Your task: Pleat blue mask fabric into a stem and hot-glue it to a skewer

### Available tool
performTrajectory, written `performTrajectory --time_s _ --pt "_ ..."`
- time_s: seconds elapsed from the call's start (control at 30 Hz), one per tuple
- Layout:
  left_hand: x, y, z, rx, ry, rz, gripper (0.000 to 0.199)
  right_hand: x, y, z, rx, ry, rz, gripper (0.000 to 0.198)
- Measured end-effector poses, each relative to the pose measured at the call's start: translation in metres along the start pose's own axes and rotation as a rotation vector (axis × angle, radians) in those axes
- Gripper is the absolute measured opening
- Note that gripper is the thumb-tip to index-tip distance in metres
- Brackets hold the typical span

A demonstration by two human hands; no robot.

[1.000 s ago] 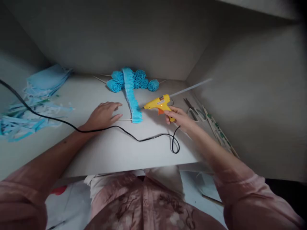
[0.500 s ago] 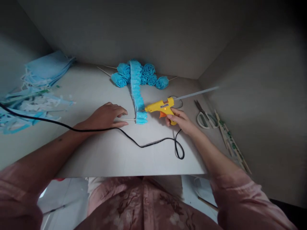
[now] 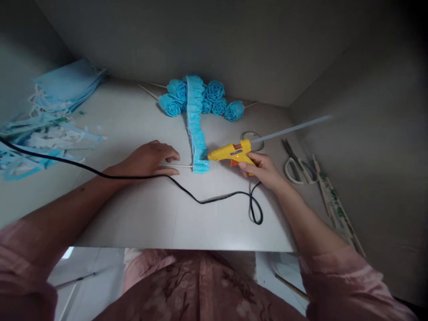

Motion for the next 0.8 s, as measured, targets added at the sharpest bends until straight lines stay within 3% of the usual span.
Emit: performTrajectory --time_s 0.17,0.43,0.8 --pt "0.002 0.001 0.004 0.007 0.017 -0.003 0.048 0.0 0.0 0.001 0.013 -0.012 0.002 0.041" --pt "-0.004 0.0 0.005 0.01 0.052 0.042 0.022 0.0 -0.001 -0.001 -0.001 -0.014 0.004 0.042" --pt "0.006 0.002 0.018 -0.014 0.05 0.073 0.028 0.009 -0.003 -0.007 -0.015 -0.134 -0.014 0.035"
Point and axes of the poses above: each hand's wrist, its own y-axis towards the middle knuckle, its own z-axis out of the palm, x = y × z, the point moved 10 cm from there along y, towards the middle knuckle, and after that the axes turned 14 degrees about y, right-handed, at the moved point
